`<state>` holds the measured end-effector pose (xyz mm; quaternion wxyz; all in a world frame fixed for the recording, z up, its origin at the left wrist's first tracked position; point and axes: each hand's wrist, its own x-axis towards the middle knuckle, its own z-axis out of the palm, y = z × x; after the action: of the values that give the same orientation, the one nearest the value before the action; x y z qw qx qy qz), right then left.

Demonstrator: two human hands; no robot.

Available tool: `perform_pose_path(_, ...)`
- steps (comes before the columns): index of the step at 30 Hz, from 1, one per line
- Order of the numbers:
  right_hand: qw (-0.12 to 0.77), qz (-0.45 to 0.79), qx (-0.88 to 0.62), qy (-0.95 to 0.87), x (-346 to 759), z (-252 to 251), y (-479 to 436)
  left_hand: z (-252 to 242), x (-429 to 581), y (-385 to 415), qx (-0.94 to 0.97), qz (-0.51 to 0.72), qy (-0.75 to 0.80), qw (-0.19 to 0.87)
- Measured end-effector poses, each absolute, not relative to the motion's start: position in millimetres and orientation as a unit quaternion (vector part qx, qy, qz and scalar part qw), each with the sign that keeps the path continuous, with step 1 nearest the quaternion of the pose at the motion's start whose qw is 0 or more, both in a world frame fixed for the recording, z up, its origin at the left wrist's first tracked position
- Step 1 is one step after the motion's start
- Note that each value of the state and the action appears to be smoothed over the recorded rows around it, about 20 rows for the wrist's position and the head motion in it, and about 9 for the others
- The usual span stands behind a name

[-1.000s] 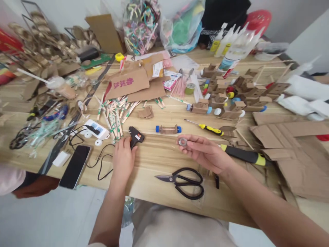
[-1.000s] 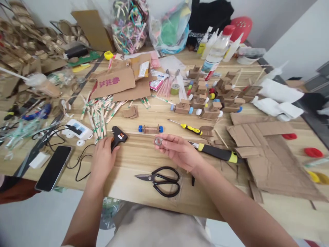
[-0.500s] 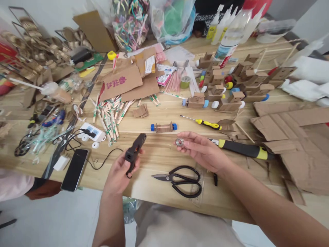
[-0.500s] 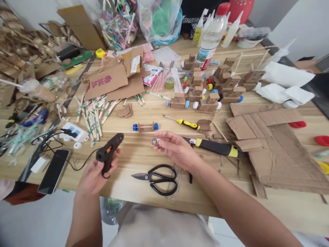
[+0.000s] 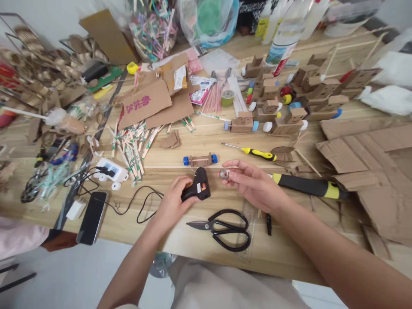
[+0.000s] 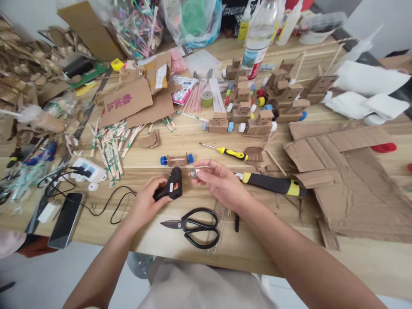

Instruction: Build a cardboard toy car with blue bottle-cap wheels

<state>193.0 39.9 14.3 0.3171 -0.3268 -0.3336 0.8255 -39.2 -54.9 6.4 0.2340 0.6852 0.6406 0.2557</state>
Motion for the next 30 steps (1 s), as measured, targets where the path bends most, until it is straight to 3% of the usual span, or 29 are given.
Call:
perform_pose_path(8, 0.319, 0.842, -0.312, -0.303, 190.8, 15.8, 37.7, -10.9, -35.8, -49.2, 0.726, 0.249, 0.63, 0.116)
perform_pose_path(30, 0.301, 0.842, -0.312, -0.321, 191.9, 7.7, 36.8, 7.8, -8.6, -45.6, 0.681, 0.173, 0.711, 0.032)
